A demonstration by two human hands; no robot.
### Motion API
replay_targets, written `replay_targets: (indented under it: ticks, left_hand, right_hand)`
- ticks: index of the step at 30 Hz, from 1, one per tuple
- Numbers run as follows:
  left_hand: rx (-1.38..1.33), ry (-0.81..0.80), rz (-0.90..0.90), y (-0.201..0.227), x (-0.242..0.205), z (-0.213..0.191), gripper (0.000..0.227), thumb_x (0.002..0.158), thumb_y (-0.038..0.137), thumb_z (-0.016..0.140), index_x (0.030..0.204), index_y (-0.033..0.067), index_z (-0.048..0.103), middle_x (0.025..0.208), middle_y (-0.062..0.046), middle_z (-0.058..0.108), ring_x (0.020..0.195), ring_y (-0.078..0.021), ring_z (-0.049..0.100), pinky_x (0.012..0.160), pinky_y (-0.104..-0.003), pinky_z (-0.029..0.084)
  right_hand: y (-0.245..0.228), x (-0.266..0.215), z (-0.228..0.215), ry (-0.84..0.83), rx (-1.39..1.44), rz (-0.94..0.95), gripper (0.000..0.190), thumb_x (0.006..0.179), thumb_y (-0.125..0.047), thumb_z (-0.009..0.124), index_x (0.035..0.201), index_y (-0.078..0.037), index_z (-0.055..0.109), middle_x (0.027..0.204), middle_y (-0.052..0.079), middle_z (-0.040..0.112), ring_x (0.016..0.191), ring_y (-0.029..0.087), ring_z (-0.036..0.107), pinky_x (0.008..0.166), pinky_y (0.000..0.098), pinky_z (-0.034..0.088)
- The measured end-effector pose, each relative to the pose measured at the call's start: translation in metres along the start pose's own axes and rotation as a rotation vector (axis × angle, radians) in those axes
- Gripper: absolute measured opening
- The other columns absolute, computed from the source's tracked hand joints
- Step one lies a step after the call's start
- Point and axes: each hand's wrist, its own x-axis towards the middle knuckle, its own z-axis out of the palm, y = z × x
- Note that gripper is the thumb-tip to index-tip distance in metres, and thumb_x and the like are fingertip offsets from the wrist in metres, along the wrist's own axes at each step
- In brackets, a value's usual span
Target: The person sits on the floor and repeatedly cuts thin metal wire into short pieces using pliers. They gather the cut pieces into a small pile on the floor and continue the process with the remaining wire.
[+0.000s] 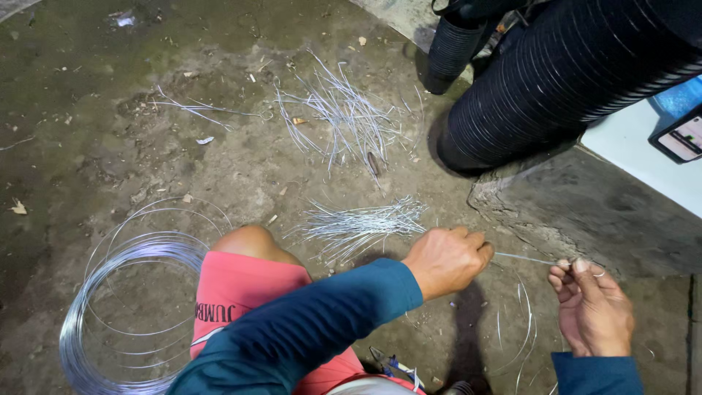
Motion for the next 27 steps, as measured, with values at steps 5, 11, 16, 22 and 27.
replay_targets:
  ticks: [5, 11, 16, 22, 27]
  left_hand:
    - [-0.038, 0.043, 0.007, -0.005, -0.001, 0.004, 0.024, 0.081, 0.015, 0.062, 0.102, 0.0054, 0.07, 0.106, -0.012, 0.07, 0.092, -0.029, 0.069, 0.073, -0.041, 0.057]
    - [-0.398, -0.077, -0.172, 0.009, 0.001, -0.008, 0.021, 0.094, 0.021, 0.064, 0.106, 0.0043, 0.069, 0.096, -0.016, 0.068, 0.088, -0.0383, 0.068, 0.073, -0.049, 0.054]
    - [-0.525, -0.074, -0.225, 0.024, 0.008, -0.02, 0.016, 0.094, 0.019, 0.068, 0.101, 0.0053, 0.07, 0.091, -0.016, 0.066, 0.085, -0.0398, 0.067, 0.071, -0.049, 0.053]
    - [-0.494, 0.017, -0.207, 0.028, 0.013, -0.029, 0.015, 0.09, 0.017, 0.073, 0.103, 0.0087, 0.074, 0.086, -0.011, 0.067, 0.077, -0.0345, 0.067, 0.064, -0.044, 0.053]
    - [-0.379, 0.113, -0.063, 0.032, 0.014, -0.036, 0.021, 0.087, 0.01, 0.074, 0.109, 0.0117, 0.076, 0.084, -0.005, 0.065, 0.074, -0.0255, 0.068, 0.062, -0.039, 0.053]
  right_hand:
    - [-0.001, -0.003, 0.015, 0.028, 0.028, 0.038, 0.011, 0.109, -0.014, 0.063, 0.111, -0.004, 0.066, 0.107, 0.01, 0.071, 0.096, 0.02, 0.069, 0.09, 0.0341, 0.057]
    - [0.007, -0.024, 0.052, 0.065, -0.002, 0.036, 0.014, 0.104, -0.013, 0.062, 0.105, 0.0, 0.068, 0.098, 0.012, 0.072, 0.087, 0.019, 0.07, 0.083, 0.0335, 0.058]
    - [0.002, -0.048, 0.087, 0.028, -0.016, 0.041, 0.014, 0.1, -0.011, 0.064, 0.105, 0.001, 0.07, 0.094, 0.011, 0.074, 0.084, 0.018, 0.071, 0.081, 0.0339, 0.058]
    - [-0.013, -0.064, 0.104, 0.015, -0.019, 0.026, 0.015, 0.098, -0.011, 0.067, 0.101, 0.002, 0.072, 0.092, 0.008, 0.074, 0.083, 0.017, 0.072, 0.08, 0.0332, 0.059]
    - [-0.019, -0.071, 0.108, 0.013, -0.078, 0.002, 0.014, 0.096, -0.011, 0.069, 0.098, 0.002, 0.074, 0.09, 0.008, 0.074, 0.083, 0.016, 0.071, 0.082, 0.033, 0.059]
